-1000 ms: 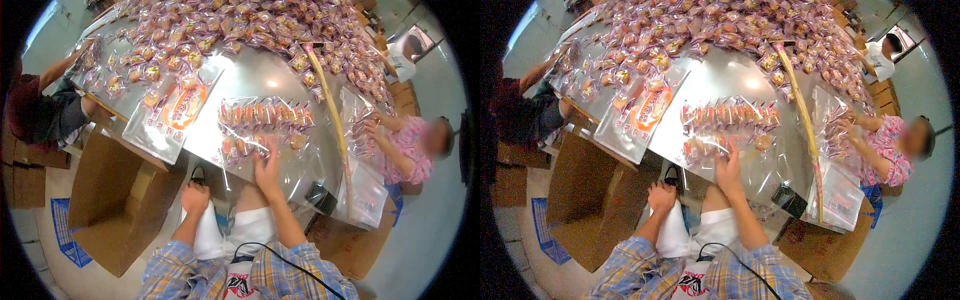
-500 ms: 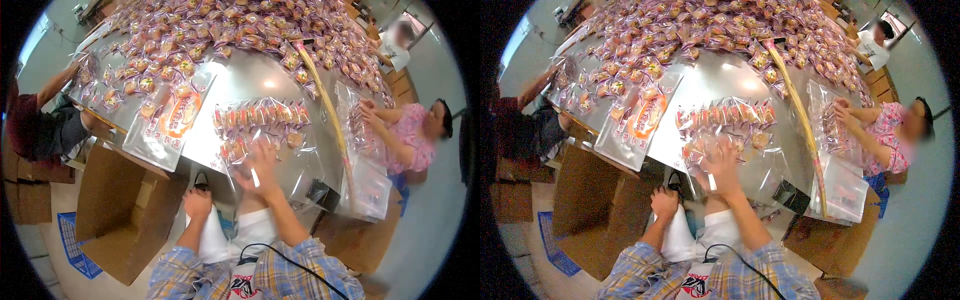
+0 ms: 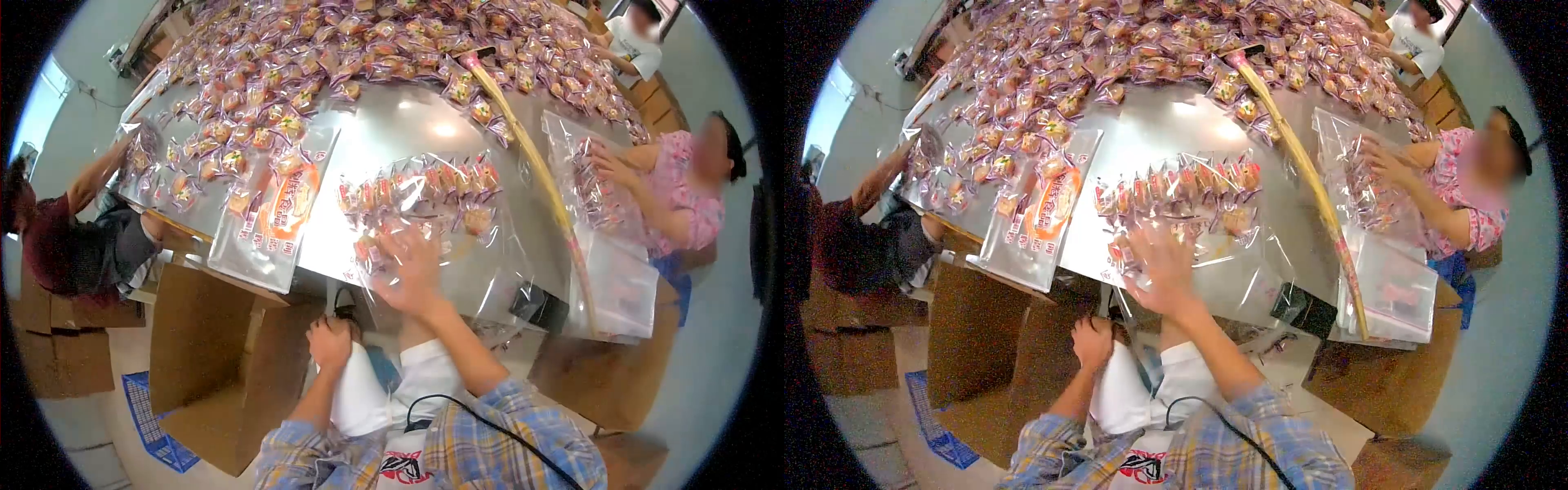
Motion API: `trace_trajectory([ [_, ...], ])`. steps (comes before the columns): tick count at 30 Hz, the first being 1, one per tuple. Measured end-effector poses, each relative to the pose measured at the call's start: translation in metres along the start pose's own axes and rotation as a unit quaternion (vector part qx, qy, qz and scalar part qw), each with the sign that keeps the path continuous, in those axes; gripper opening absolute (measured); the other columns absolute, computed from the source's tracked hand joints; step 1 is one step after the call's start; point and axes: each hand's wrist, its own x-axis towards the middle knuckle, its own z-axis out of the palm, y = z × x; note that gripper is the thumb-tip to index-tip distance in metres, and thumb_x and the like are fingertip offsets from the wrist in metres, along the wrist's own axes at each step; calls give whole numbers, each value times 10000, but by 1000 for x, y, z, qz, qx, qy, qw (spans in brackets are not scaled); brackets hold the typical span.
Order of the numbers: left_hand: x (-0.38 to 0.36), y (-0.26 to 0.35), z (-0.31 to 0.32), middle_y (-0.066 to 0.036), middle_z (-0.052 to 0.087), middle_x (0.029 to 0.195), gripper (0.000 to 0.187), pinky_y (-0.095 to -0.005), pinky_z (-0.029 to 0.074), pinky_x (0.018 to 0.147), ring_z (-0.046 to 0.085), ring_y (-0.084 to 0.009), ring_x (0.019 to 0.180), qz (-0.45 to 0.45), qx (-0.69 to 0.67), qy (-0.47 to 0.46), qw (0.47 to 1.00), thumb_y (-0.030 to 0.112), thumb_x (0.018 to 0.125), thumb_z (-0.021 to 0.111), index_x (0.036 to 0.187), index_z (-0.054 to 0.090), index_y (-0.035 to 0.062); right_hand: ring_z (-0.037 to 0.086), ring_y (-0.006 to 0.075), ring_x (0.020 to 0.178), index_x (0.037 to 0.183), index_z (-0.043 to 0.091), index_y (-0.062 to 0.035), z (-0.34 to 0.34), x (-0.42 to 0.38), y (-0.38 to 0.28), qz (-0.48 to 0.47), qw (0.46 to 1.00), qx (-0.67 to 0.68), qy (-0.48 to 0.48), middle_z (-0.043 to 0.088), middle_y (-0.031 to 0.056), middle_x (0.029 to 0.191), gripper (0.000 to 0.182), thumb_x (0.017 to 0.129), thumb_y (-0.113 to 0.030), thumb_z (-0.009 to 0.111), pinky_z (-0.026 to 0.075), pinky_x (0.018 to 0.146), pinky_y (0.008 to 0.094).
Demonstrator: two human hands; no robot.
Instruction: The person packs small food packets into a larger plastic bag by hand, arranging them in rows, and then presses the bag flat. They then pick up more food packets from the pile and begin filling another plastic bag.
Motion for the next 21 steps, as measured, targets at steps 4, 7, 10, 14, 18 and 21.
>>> trace_trajectory([
  [4,-30,-24,-16,-259,606,1303,392,-459,485,971,571,-391,1192,165,-213,162,949,221,902,692,1199,642,-29,440,415,1381,1480,495,-41,-34,-25,31,154,988,18,26,462,226,1520,831,767,-347,791,333,1137,555],
  [7,-93,-24,-32,-163,702,1012,144,-416,491,804,650,-317,1006,405,-252,80,875,63,854,713,990,671,37,541,412,1258,1376,577,-57,-39,-20,39,205,979,2,-4,561,214,1398,674,788,-286,813,382,1103,515],
  [10,-155,55,-65,-77,700,890,250,-392,545,691,678,-266,820,586,-280,-28,760,42,693,773,934,728,93,598,396,1171,1312,609,-64,-30,-19,48,170,978,111,-37,617,205,1282,558,805,-175,812,432,1055,482],
  [14,-189,141,-64,-141,686,1075,394,-374,567,830,676,-281,961,348,-385,-66,852,71,841,761,1212,659,-14,612,377,1128,1270,609,-46,-9,-16,53,74,975,203,45,612,192,1229,500,804,-44,792,499,964,449],
  [18,-131,164,-4,-192,473,1409,777,-375,544,908,589,-246,1147,215,-397,-42,891,114,906,757,1551,345,-25,616,337,1137,1301,602,-55,-16,-6,48,130,935,328,16,596,173,1261,501,824,-31,755,522,966,401],
  [21,-90,182,6,-215,417,1454,792,-395,506,989,571,-265,1180,150,-349,122,917,119,929,736,1575,303,-34,615,334,1211,1351,612,-79,-28,-1,48,163,908,384,-38,592,176,1313,538,829,-6,720,526,1028,379],
])
